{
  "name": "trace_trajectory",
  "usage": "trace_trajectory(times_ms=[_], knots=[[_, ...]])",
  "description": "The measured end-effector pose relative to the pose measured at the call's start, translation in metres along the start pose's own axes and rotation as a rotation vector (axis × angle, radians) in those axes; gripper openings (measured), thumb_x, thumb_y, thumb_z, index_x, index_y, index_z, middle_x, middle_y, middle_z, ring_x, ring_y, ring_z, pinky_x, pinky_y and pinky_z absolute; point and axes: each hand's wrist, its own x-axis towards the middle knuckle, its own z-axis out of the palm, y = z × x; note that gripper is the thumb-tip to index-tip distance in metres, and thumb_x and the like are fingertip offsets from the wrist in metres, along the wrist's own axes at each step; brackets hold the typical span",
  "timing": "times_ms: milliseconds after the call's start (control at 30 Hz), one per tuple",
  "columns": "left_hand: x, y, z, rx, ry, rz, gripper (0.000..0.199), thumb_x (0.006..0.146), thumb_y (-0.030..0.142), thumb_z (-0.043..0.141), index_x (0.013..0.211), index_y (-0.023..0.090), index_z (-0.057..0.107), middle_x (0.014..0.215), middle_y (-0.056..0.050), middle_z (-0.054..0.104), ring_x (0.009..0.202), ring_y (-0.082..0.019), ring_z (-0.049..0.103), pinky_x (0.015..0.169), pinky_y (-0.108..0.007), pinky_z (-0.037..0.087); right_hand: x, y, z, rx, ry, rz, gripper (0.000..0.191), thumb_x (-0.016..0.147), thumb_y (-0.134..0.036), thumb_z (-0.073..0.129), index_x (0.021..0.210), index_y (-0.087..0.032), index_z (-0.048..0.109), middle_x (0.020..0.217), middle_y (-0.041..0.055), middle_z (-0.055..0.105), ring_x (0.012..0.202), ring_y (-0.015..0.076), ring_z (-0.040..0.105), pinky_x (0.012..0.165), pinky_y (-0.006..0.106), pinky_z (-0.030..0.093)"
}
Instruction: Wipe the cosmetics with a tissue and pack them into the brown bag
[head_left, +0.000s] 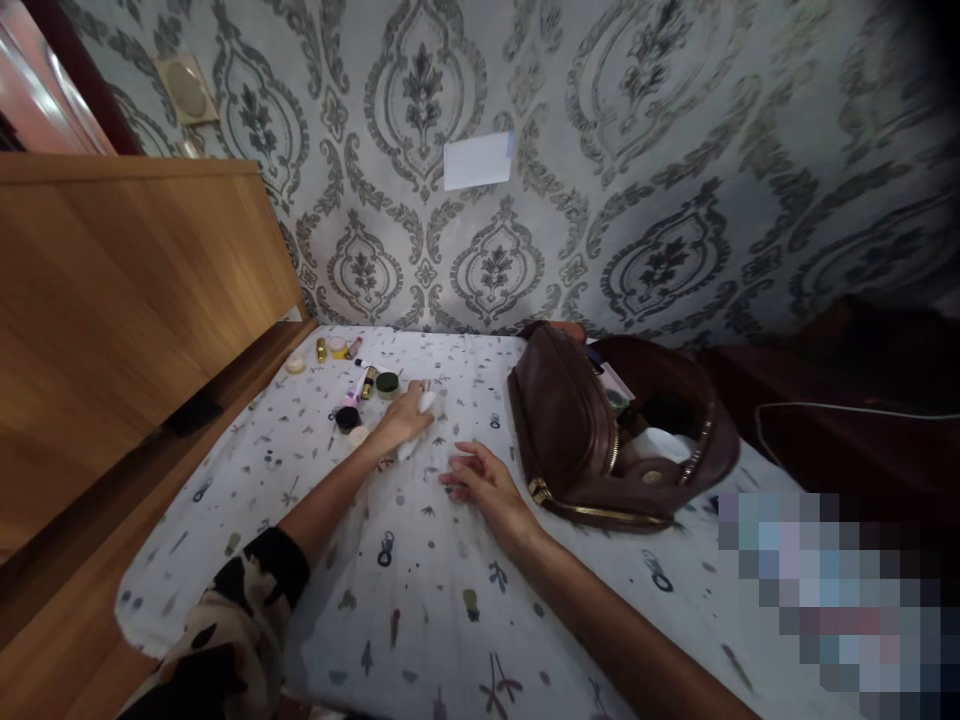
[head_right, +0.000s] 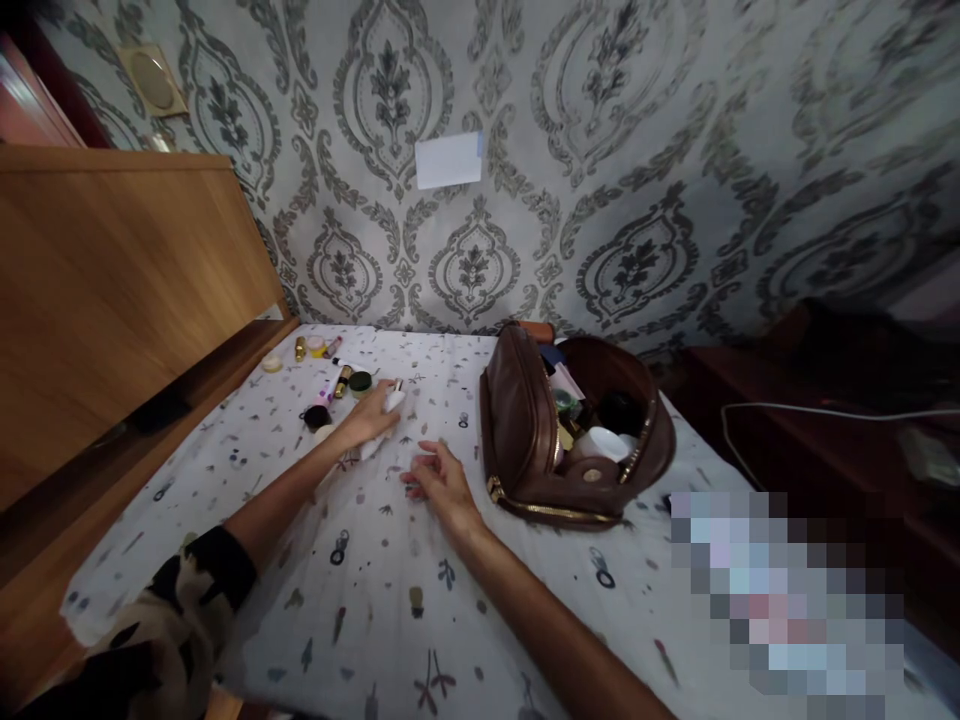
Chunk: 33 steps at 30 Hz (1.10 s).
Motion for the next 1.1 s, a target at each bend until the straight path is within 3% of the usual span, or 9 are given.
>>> trace_trajectory(times_ms=[133,267,433,633,767,933,1100], knots=[[-0.030,0.011,0.009,-0.272,0.016,0.039,0.064,0.080,0.019,0.051,0.142,0.020,0.033,0.085,0.001,0.062,0.068,-0.016,0.058,0.063,-0.026,0.047,-0.008,0.001,0.007,0.075,-0.076,-0.011,0.056,0.071,-0.044,0.076,0.118,-0.021,0.054,0.095,0.0046,0.063,0.082,0.0210,0.070,0.067,0.032,0.055],[-0.060,0.025,0.016,-0.661,0.029,0.151,0.083,0.070,0.014,0.057,0.147,0.021,0.028,0.086,0.002,0.057,0.070,-0.013,0.052,0.065,-0.024,0.046,-0.022,-0.003,0.015,0.096,-0.199,-0.044,0.054,0.072,-0.043,0.077,0.115,-0.022,0.052,0.081,-0.0002,0.065,0.071,0.0168,0.067,0.062,0.029,0.052],[-0.085,0.035,0.014,-0.892,0.016,0.110,0.089,0.071,0.017,0.060,0.151,0.025,0.022,0.087,0.002,0.055,0.061,-0.010,0.047,0.057,-0.022,0.043,-0.036,-0.008,0.021,0.055,-0.185,-0.097,0.054,0.070,-0.040,0.077,0.113,-0.022,0.050,0.066,-0.0057,0.061,0.058,0.0138,0.061,0.053,0.024,0.045],[-0.100,0.035,0.016,-0.971,0.093,0.086,0.059,0.081,0.033,0.067,0.137,0.026,0.048,0.090,0.000,0.061,0.071,-0.012,0.055,0.069,-0.024,0.048,-0.048,-0.006,0.018,0.051,-0.179,-0.119,0.042,0.077,-0.048,0.071,0.104,-0.019,0.057,0.053,-0.0080,0.052,0.046,0.0091,0.047,0.048,0.022,0.036],[-0.099,0.028,0.012,-1.081,0.202,-0.022,0.051,0.084,0.045,0.066,0.130,0.025,0.058,0.093,-0.001,0.064,0.074,-0.012,0.056,0.067,-0.022,0.046,-0.055,-0.004,0.008,0.101,-0.241,-0.049,0.046,0.072,-0.048,0.078,0.103,-0.019,0.061,0.057,-0.0077,0.052,0.043,0.0058,0.040,0.043,0.020,0.028],[-0.093,0.017,-0.005,-1.166,0.073,-0.003,0.047,0.077,0.047,0.072,0.113,0.018,0.069,0.084,0.000,0.064,0.059,-0.008,0.050,0.053,-0.020,0.040,-0.059,-0.009,0.001,0.227,-0.275,0.135,0.047,0.063,-0.044,0.085,0.095,-0.017,0.066,0.059,-0.0065,0.053,0.042,0.0037,0.038,0.041,0.019,0.024],[-0.091,0.012,-0.015,-1.059,0.048,0.030,0.048,0.074,0.048,0.073,0.108,0.014,0.070,0.088,-0.005,0.070,0.057,-0.008,0.051,0.050,-0.021,0.037,-0.057,-0.017,-0.002,0.273,-0.265,0.265,0.046,0.064,-0.043,0.085,0.096,-0.019,0.064,0.071,0.0018,0.068,0.050,0.0084,0.053,0.042,0.018,0.027]])
